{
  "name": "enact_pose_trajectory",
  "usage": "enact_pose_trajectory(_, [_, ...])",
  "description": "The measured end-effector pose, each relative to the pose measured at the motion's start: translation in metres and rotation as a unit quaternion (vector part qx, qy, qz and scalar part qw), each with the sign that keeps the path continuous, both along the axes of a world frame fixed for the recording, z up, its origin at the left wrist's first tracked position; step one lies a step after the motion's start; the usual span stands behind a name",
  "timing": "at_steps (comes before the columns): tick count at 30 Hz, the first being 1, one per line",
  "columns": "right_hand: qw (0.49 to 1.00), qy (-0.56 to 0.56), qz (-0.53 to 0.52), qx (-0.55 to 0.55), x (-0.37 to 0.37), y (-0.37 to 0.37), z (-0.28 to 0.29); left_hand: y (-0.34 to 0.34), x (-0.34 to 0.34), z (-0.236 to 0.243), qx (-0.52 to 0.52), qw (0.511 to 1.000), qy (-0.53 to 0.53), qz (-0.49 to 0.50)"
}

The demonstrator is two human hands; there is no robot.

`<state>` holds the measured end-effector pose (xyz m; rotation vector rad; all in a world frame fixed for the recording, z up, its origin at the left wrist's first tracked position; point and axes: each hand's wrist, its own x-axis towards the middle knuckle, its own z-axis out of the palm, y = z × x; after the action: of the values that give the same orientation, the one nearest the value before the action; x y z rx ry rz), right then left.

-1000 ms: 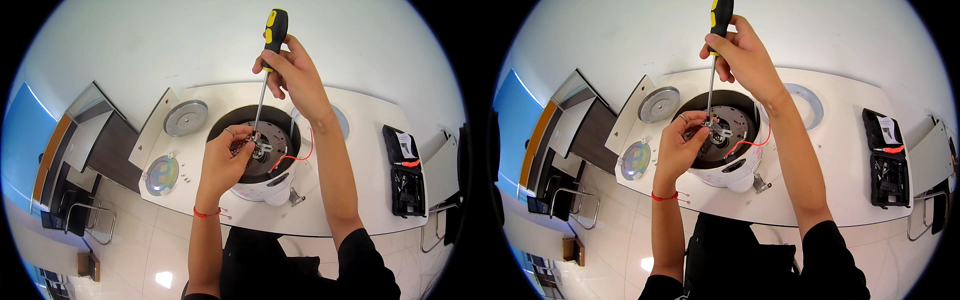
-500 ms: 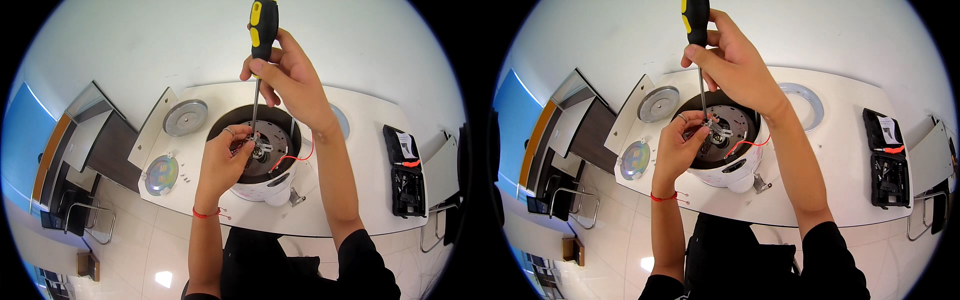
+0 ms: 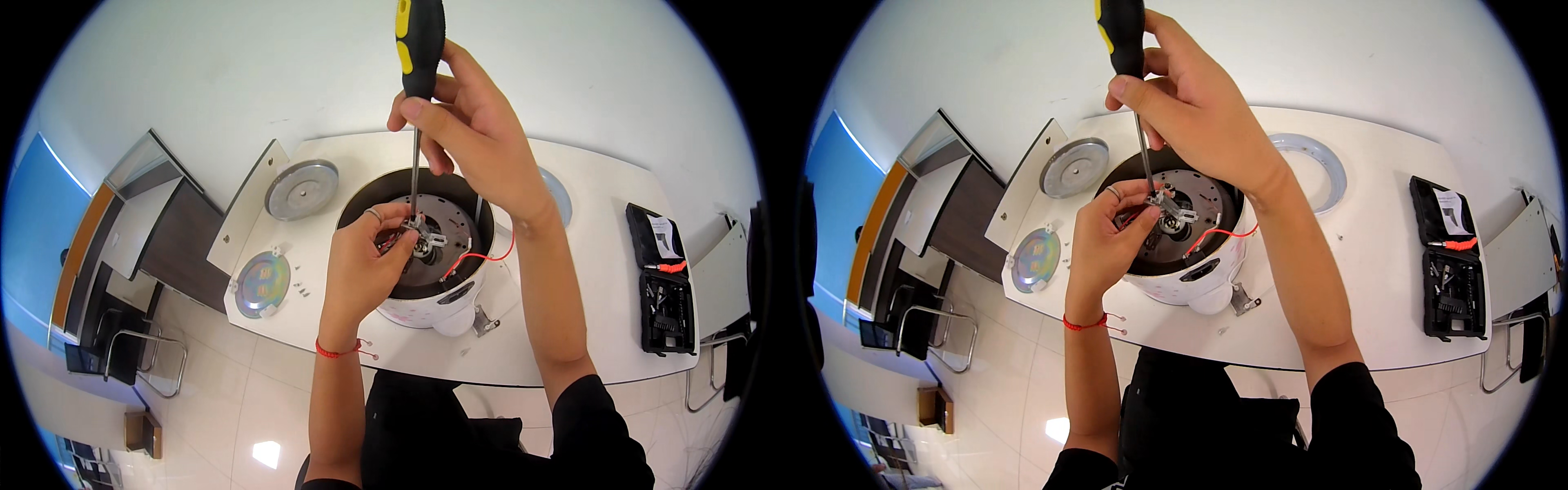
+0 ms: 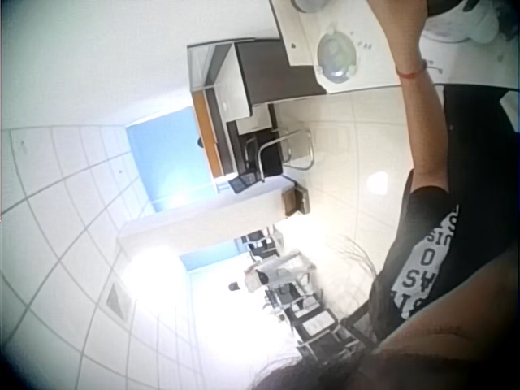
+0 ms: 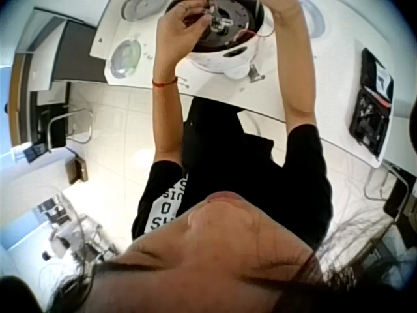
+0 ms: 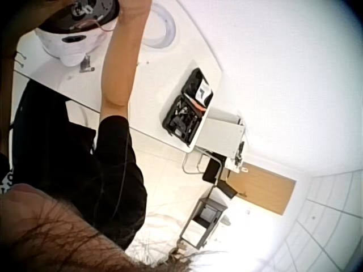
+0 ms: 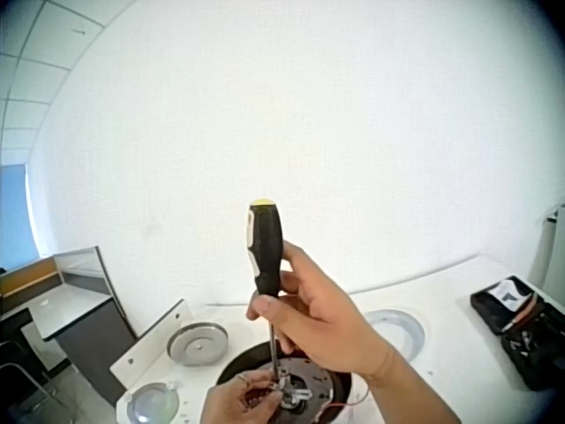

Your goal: The person uses a screwdriver to tighten screws on the internal components of a disassembled appliance. They connect wires to a metal bracket and secure it with screws, working on the exposed interior of the device.

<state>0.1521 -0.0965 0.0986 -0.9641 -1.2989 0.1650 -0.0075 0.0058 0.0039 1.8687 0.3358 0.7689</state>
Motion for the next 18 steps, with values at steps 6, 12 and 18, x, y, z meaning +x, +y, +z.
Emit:
enact_pose_trajectory(6, [1.0, -0.001, 0.003, -0.014, 0.0057, 0.0022, -0.0015, -0.0001, 0.0015, -0.0011, 0.011, 1.0, -0.001, 0.009])
enact_pose_trajectory(12, [0.995, -0.036, 0.094, 0.001, 0.0036, 0.0035, -0.0027, -0.0008, 0.0008, 0.0002, 0.021, 1.0, 0.004, 0.016])
enact_pose_trajectory(18, [1.0, 0.0, 0.014, -0.024, -0.0022, 0.0012, 0.0006, -0.0025, -0.0006, 0.0015, 0.042, 0.999, 0.005, 0.025])
